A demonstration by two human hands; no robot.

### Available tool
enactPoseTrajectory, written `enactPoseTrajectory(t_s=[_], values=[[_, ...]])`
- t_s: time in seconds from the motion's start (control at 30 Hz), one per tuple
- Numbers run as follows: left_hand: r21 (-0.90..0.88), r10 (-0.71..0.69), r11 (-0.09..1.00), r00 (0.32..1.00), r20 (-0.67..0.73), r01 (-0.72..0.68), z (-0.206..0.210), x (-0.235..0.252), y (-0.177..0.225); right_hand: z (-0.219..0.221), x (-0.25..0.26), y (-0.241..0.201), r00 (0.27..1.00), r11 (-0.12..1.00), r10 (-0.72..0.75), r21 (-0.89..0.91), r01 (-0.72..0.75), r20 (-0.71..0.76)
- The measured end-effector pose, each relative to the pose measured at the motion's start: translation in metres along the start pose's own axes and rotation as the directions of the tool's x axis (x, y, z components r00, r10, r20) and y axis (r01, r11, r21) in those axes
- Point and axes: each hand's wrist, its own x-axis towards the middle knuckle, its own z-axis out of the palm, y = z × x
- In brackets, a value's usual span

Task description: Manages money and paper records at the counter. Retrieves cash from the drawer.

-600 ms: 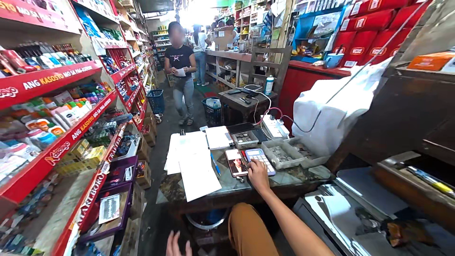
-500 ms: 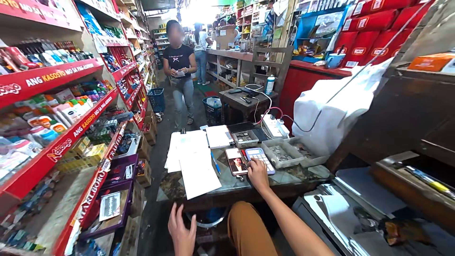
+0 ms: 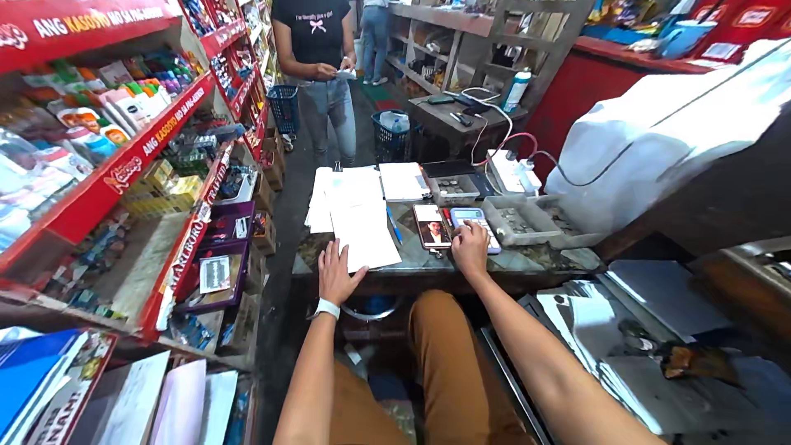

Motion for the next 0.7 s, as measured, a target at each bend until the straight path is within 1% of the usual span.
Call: enactPoseTrajectory(t_s=[0.1, 0.23, 0.37, 0.47, 0.63, 0.7], values=[[-0.047, -0.035, 0.998, 0.999, -0.009, 0.035, 0.0, 0.0, 0.001, 0.0, 0.0, 0.0, 1.0, 1.0, -0.007, -0.017, 0.007, 0.021], [-0.168, -0.094, 0.983, 0.989, -0.116, 0.074, 0.004, 0.004, 0.001, -0.001, 0.003, -0.003, 1.0, 0.999, -0.022, -0.032, 0.023, 0.017], [-0.203, -0.146, 0.973, 0.974, -0.176, 0.109, 0.01, 0.006, 0.002, -0.002, 0.003, -0.005, 1.0, 1.0, 0.002, -0.019, -0.001, 0.027], [-0.143, -0.125, 0.985, 0.974, -0.19, 0.099, 0.014, 0.007, 0.001, -0.002, 0.004, -0.004, 1.0, 1.0, 0.007, -0.015, -0.007, 0.024], [0.002, -0.041, 0.999, 0.97, -0.241, 0.043, 0.023, 0.004, -0.002, 0.004, 0.005, -0.001, 1.0, 1.0, -0.002, -0.009, 0.002, 0.0], [0.046, -0.034, 0.998, 0.975, -0.22, 0.045, 0.025, 0.004, 0.0, 0.006, 0.003, 0.005, 1.0, 1.0, -0.018, -0.001, 0.018, -0.023]])
